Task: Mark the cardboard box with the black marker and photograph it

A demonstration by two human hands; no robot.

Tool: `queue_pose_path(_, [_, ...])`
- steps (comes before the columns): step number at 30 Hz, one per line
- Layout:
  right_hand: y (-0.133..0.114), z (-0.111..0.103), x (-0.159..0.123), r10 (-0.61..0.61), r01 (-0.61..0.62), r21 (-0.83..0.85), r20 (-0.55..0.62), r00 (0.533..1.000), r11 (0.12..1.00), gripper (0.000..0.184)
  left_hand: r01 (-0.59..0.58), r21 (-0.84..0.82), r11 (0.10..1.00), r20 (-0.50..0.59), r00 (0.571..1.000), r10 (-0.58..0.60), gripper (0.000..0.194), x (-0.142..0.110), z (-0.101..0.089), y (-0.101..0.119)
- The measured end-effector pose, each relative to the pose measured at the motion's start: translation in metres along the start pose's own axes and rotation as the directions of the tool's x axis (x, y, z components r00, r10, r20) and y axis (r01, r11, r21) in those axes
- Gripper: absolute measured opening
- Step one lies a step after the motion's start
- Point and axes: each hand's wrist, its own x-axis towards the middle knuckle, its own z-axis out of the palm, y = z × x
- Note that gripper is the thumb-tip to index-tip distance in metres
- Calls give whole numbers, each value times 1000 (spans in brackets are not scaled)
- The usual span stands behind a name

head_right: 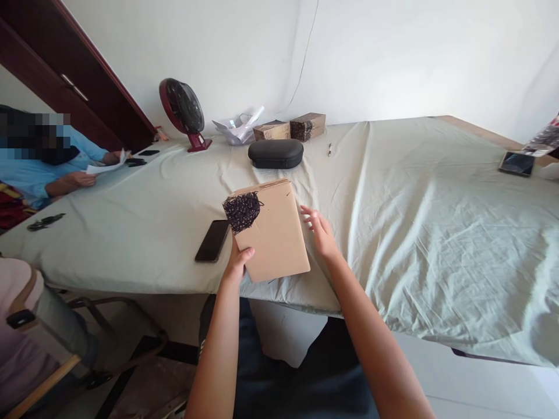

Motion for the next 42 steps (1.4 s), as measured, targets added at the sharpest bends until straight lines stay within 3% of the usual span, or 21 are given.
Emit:
queue_pose_path(1, [0, -3, 2, 58, -77, -200, -98, 994, 977, 69, 4, -18, 1000, -7, 1000, -4, 122, -1, 0, -4])
queue_pose_path(3, [-1, -6, 3, 165, -275, -562, -239, 957, 781, 55, 13, -33, 999, -14, 1000, -14, 117, 0, 0, -5])
queue_pose_path(5, [-2, -5, 4, 244, -344, -750, -246, 938, 565, 38, 21, -40, 999, -28, 999, -23, 115, 3, 1, -2])
queue_pose_path(7, [-4, -2, 3, 285, -316, -806, -191, 939, 501, 29, 20, -49, 999, -41, 999, -22, 114, 4, 3, 2])
queue_pose_path(14, [-12, 0, 5, 319, -311, -721, -132, 939, 619, 34, 3, -79, 997, -47, 999, -7, 112, 1, 5, 2])
queue_pose_path(22, [-32, 0, 2, 394, -275, -814, -62, 917, 512, 44, 36, -102, 994, -31, 999, -39, 114, 0, 6, 2])
queue_pose_path(28, [-51, 3, -6, 461, -277, -829, -26, 887, 486, 82, 43, -107, 993, -50, 998, -48, 118, 1, 8, 7])
queue_pose_path(34, [-20, -16, -15, 337, -198, -730, 47, 940, 654, 79, 44, -82, 996, -47, 998, -48, 118, -1, 8, 6])
queue_pose_path(39, [12, -32, -23, 203, -184, -509, -19, 979, 841, 83, 37, -89, 995, -49, 998, -41, 121, -1, 9, 7])
queue_pose_path(42, [21, -36, -27, 165, -175, -379, -57, 985, 909, 87, 30, -80, 996, -51, 998, -35, 119, -1, 9, 6])
